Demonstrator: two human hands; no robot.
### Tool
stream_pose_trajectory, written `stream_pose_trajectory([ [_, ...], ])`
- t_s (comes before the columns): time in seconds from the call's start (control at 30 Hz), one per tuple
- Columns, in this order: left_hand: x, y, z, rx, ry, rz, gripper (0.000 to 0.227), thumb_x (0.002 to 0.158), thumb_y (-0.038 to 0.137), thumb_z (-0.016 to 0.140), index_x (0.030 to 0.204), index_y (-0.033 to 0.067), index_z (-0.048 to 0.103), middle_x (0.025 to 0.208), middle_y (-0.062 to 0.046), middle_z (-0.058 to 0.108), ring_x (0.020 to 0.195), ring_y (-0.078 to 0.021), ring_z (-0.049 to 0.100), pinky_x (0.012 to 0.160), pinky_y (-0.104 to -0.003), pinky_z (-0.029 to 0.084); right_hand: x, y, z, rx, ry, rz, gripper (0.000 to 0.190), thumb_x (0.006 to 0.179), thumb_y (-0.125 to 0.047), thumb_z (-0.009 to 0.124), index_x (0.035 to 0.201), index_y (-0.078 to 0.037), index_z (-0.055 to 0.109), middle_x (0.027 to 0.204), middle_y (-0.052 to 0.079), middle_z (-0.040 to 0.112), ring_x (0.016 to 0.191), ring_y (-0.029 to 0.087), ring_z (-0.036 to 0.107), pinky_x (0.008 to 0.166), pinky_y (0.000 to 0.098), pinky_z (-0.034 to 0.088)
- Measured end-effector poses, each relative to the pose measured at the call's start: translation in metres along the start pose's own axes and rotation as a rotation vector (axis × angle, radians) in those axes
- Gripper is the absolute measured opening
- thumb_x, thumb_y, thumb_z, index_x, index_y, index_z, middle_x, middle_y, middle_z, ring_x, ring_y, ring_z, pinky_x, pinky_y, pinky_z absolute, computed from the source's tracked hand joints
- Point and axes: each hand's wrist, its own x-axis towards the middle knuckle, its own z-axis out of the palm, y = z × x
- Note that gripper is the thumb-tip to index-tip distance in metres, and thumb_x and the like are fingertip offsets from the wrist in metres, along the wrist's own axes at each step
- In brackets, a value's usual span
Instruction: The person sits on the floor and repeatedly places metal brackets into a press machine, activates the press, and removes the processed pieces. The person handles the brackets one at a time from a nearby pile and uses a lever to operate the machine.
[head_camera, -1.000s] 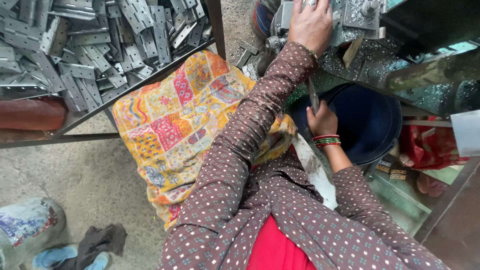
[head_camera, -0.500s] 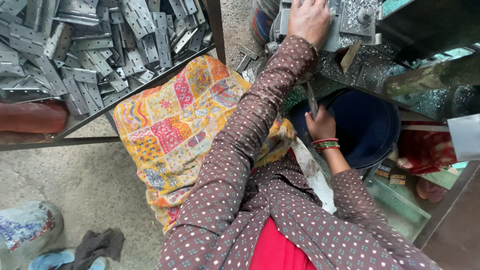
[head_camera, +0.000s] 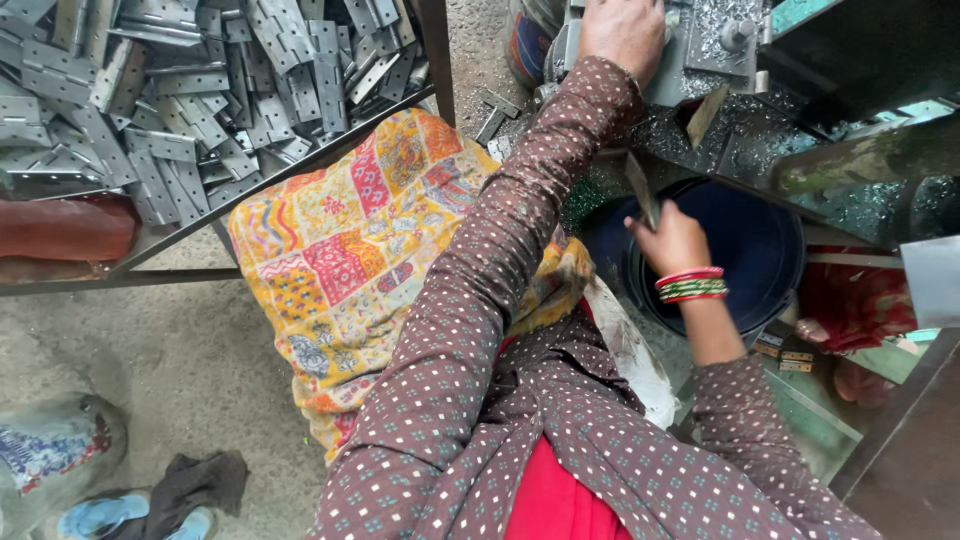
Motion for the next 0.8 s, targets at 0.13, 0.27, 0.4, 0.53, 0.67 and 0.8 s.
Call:
stream_pose_trajectory([
  [0.13,0.004,0.001,0.027,-0.105,-0.030,-0.014,0.013,0.085,0.018,0.066,0.084,0.0141,0.078,0.070,-0.005,0.072,0.062,-0.0161,0.068,0.057,-0.035,0.054,-0.006,0.005,0.058,0.027,0.190,-0.045,0.045,0.098,-0.046,0.072,0.101,-0.003,0.062,0.083,0.028,0.070,0.078,0.047,0.069,0.068,0.0547,0.055],
  [0.27,0.004,0.000,0.032,-0.206,0.095,-0.003,0.012,0.077,0.017,0.068,0.070,0.0160,0.077,0.064,-0.005,0.071,0.059,-0.0184,0.068,0.055,-0.036,0.054,-0.002,0.016,0.091,0.102,0.249,-0.089,0.034,0.099,-0.037,0.069,0.101,-0.004,0.061,0.086,0.023,0.071,0.079,0.045,0.070,0.070,0.0544,0.054],
  [0.4,0.004,-0.001,0.022,-0.176,0.066,0.012,0.010,0.077,0.016,0.068,0.072,0.0151,0.077,0.066,-0.005,0.071,0.061,-0.0200,0.068,0.055,-0.037,0.053,0.001,0.013,0.074,0.191,0.193,-0.104,0.035,0.093,-0.036,0.071,0.102,-0.003,0.061,0.088,0.021,0.072,0.082,0.045,0.070,0.072,0.0538,0.054],
  [0.53,-0.001,-0.008,-0.007,-0.138,0.063,0.054,0.012,0.076,0.018,0.067,0.080,0.0121,0.077,0.080,-0.006,0.073,0.081,-0.0242,0.069,0.071,-0.044,0.052,-0.008,0.001,0.013,0.139,0.026,-0.022,0.045,0.087,-0.043,0.077,0.105,-0.004,0.064,0.088,0.023,0.072,0.085,0.044,0.071,0.076,0.0511,0.056],
  [0.67,-0.038,-0.006,-0.053,-0.243,-0.032,0.124,0.016,0.087,0.018,0.065,0.089,0.0086,0.078,0.114,-0.011,0.068,0.115,-0.0252,0.060,0.104,-0.051,0.042,-0.025,-0.018,-0.032,0.124,0.294,-0.160,0.040,0.096,-0.034,0.078,0.118,-0.003,0.065,0.098,0.019,0.073,0.086,0.039,0.071,0.074,0.0488,0.054],
  [0.8,-0.096,0.004,-0.091,-0.183,0.119,0.180,0.027,0.088,0.021,0.063,0.107,0.0040,0.074,0.123,-0.014,0.063,0.121,-0.0320,0.056,0.122,-0.059,0.024,-0.030,-0.038,-0.050,0.321,0.365,-0.130,0.033,0.095,-0.022,0.081,0.117,-0.003,0.064,0.107,0.013,0.072,0.080,0.026,0.073,0.073,0.0398,0.056],
])
